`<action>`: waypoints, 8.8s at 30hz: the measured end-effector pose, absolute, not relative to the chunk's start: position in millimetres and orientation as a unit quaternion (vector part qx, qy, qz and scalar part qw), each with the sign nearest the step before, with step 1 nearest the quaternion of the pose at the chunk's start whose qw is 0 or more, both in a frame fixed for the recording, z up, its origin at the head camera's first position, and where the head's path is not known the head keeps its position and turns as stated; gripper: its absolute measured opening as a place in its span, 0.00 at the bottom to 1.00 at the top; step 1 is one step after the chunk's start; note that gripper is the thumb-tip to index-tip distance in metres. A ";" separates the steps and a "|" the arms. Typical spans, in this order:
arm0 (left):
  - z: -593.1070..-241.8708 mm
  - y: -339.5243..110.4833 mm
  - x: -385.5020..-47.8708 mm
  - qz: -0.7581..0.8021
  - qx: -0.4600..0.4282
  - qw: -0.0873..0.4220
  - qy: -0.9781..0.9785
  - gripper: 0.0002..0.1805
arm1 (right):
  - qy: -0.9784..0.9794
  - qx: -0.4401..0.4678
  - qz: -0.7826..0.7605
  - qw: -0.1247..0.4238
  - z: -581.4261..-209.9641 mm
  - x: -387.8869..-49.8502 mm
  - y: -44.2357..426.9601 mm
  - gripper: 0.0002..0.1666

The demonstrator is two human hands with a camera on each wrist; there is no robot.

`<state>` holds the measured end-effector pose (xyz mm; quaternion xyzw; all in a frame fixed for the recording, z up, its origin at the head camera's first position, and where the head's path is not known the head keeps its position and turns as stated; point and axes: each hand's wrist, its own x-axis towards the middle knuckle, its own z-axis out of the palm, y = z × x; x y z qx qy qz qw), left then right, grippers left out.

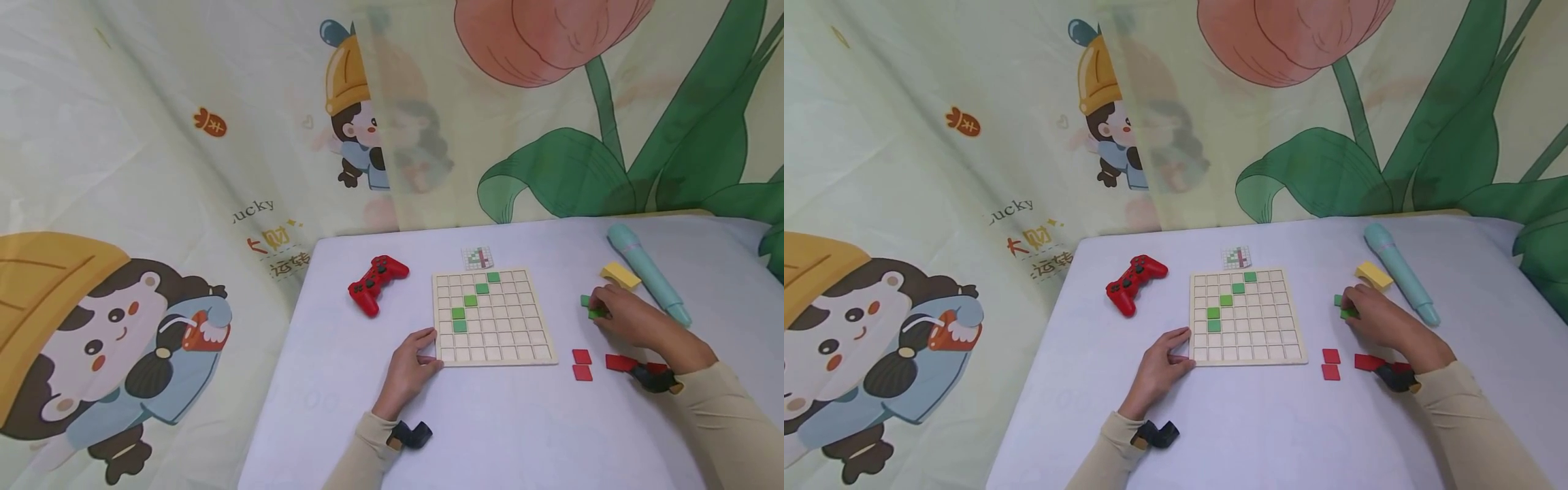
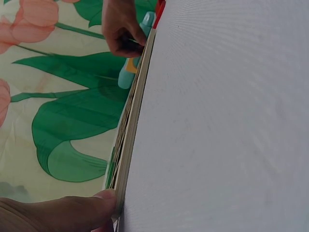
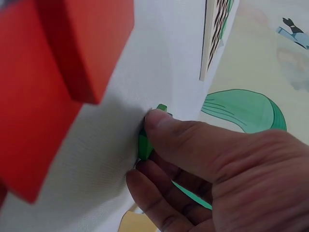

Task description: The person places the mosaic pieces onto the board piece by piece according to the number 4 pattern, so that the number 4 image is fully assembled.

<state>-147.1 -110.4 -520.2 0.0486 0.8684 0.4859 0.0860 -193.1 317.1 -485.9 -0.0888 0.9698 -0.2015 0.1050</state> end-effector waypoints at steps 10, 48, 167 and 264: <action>-520.7 -110.9 -147.2 0.483 0.047 0.083 0.870 0.36 | 0.970 -0.117 -0.190 0.096 -486.8 -194.9 318.3 0.23; -521.5 -112.3 -148.7 0.489 0.052 0.094 0.866 0.36 | 0.914 -0.307 -0.262 0.040 -482.3 -214.6 141.4 0.12; -518.3 -111.2 -147.5 0.488 0.056 0.093 0.866 0.36 | 0.962 -0.106 -0.246 0.046 -467.1 -211.5 276.8 0.24; -521.2 -113.5 -148.3 0.478 0.053 0.092 0.872 0.36 | 0.969 0.024 -0.233 0.076 -515.4 -73.7 376.3 0.38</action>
